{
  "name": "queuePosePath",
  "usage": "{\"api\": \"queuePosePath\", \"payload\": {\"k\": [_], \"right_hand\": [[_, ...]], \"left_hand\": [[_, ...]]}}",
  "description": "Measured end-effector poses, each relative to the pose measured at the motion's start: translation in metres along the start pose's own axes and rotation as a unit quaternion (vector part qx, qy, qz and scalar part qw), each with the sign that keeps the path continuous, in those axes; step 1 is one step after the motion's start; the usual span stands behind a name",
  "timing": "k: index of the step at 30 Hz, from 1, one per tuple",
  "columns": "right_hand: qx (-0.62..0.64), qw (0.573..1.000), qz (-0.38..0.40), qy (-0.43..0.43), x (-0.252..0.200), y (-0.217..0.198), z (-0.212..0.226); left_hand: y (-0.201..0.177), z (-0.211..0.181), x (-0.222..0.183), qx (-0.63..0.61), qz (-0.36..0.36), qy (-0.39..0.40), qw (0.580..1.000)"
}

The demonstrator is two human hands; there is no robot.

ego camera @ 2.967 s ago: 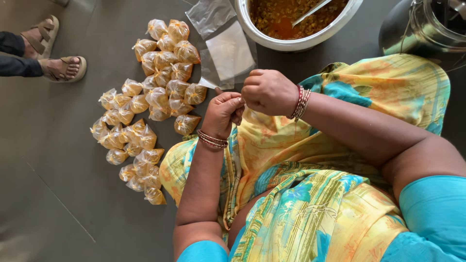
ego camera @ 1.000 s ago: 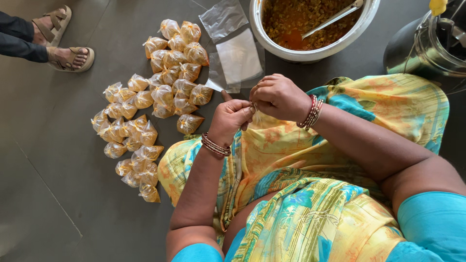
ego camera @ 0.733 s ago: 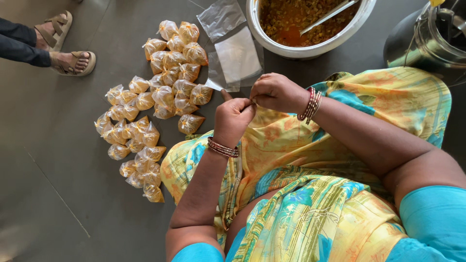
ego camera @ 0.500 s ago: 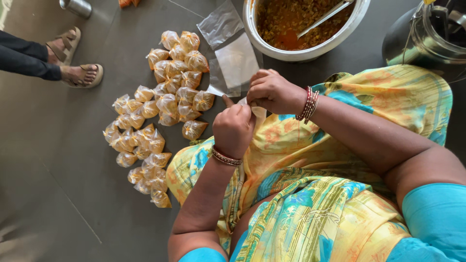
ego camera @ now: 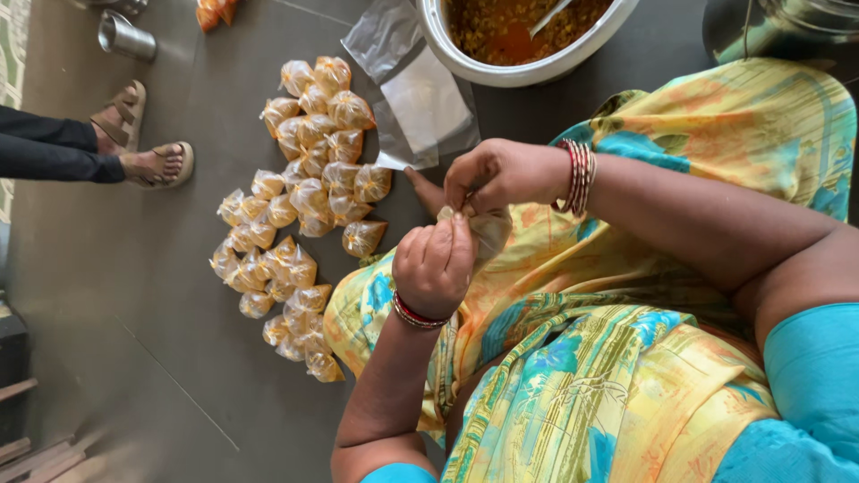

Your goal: The person scoops a reddish-brown food mixture from a large metal pot into small clear plastic bags using a ladle. They then tie the top of each bag and place it on the floor with other completed bags.

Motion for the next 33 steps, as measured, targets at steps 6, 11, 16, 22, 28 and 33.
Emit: {"api": "queuePosePath", "payload": {"k": [6,11,16,22,28,33], "right_hand": [[0.200,0.969,-0.004,0.143,-0.013,0.010,-0.052],[0.242,0.956,-0.003,0.168,-0.017,0.018,-0.067],[0.241,0.952,-0.027,0.185,-0.017,0.016,-0.063],[0.209,0.961,-0.038,0.179,-0.017,0.008,-0.065],[0.217,0.962,-0.035,0.160,-0.017,0.004,-0.073],[0.194,0.951,-0.059,0.234,-0.020,0.006,-0.089]], "left_hand": [[0.009,0.006,-0.001,-0.077,0.050,-0.058,0.994],[0.013,0.014,-0.004,-0.107,0.064,-0.079,0.989],[0.014,0.025,-0.007,-0.123,0.036,-0.143,0.981],[0.026,0.027,-0.009,-0.132,0.041,-0.203,0.969],[0.028,0.013,-0.006,-0.060,0.056,-0.130,0.988],[0.039,0.032,-0.004,-0.129,0.069,-0.151,0.978]]}}
Point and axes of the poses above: each hand's wrist, its own x-axis towards the middle knuckle, its own y-axis out of the palm, z = x × y, the point moved 10 cm from there along x, towards the middle knuckle, and after that the axes turned 14 degrees about -y, right-handed, at the moved point
